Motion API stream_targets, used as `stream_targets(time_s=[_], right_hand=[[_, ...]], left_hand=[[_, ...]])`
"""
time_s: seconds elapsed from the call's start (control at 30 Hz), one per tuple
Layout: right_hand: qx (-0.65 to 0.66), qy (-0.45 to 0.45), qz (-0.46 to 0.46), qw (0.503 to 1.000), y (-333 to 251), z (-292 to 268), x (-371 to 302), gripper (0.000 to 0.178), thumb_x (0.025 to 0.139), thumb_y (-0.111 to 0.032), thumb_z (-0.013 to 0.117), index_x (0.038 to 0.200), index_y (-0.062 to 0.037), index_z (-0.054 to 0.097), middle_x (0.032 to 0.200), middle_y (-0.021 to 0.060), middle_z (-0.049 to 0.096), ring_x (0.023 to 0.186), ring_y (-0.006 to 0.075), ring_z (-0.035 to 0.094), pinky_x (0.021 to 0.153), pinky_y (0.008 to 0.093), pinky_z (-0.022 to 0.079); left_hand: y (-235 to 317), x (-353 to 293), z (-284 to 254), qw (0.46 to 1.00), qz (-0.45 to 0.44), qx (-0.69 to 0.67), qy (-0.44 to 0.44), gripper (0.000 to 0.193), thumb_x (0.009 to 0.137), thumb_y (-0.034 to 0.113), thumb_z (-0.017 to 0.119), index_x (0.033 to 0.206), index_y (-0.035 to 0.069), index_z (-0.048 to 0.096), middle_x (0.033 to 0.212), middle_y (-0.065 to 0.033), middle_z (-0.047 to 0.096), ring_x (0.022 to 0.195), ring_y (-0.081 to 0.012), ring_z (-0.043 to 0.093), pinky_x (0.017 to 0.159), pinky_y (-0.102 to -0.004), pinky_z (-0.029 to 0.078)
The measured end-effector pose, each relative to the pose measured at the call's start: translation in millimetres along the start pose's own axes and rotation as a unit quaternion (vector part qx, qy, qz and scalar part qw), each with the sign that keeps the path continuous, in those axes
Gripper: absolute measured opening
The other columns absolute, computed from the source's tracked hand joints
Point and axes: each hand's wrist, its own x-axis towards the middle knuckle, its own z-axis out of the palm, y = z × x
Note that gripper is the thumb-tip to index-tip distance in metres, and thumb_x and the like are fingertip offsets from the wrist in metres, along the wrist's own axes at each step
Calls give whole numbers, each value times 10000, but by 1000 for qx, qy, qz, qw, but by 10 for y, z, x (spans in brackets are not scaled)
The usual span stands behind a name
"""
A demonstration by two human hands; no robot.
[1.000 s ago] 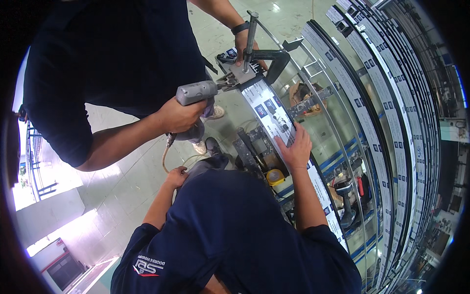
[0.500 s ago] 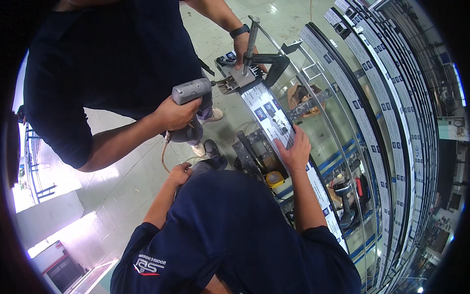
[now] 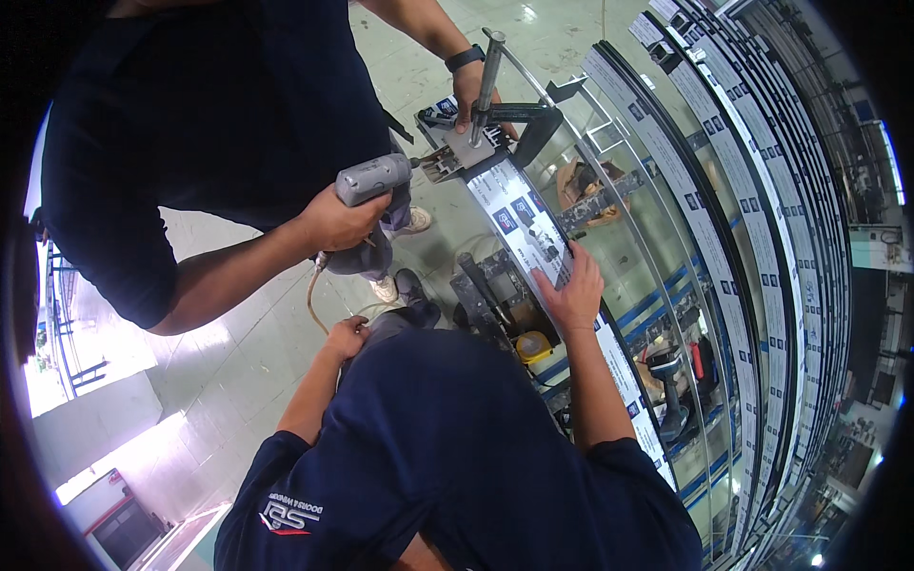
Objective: The recorder uses a power drill and other hand tools to assemble and secure components of metal window or door frame profiles.
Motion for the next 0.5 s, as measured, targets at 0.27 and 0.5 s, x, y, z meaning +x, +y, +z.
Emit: stream_targets(time_s=[0.27, 0.5], right_hand=[[-6, 2, 3, 1000, 22, 2, -30, 900, 904, -616, 884, 1591, -117, 586, 1479, 155, 667, 1398, 391, 614, 1168, 513, 470], [-8, 13, -8, 1000, 9, 4, -10, 898, 902, -609, 888, 1591, -118, 589, 1457, 148, 671, 1362, 386, 629, 1145, 511, 481]], left_hand=[[135, -68, 7, 1000, -8, -9, -7, 569, 1064, 433, 703, 1515, 87, 732, 1336, -231, 823, 1303, -388, 767, 1167, -470, 579], [-34, -73, 3, 1000, -14, -9, 4, 581, 1043, 420, 724, 1512, 77, 732, 1326, -222, 829, 1294, -387, 772, 1156, -468, 585]])
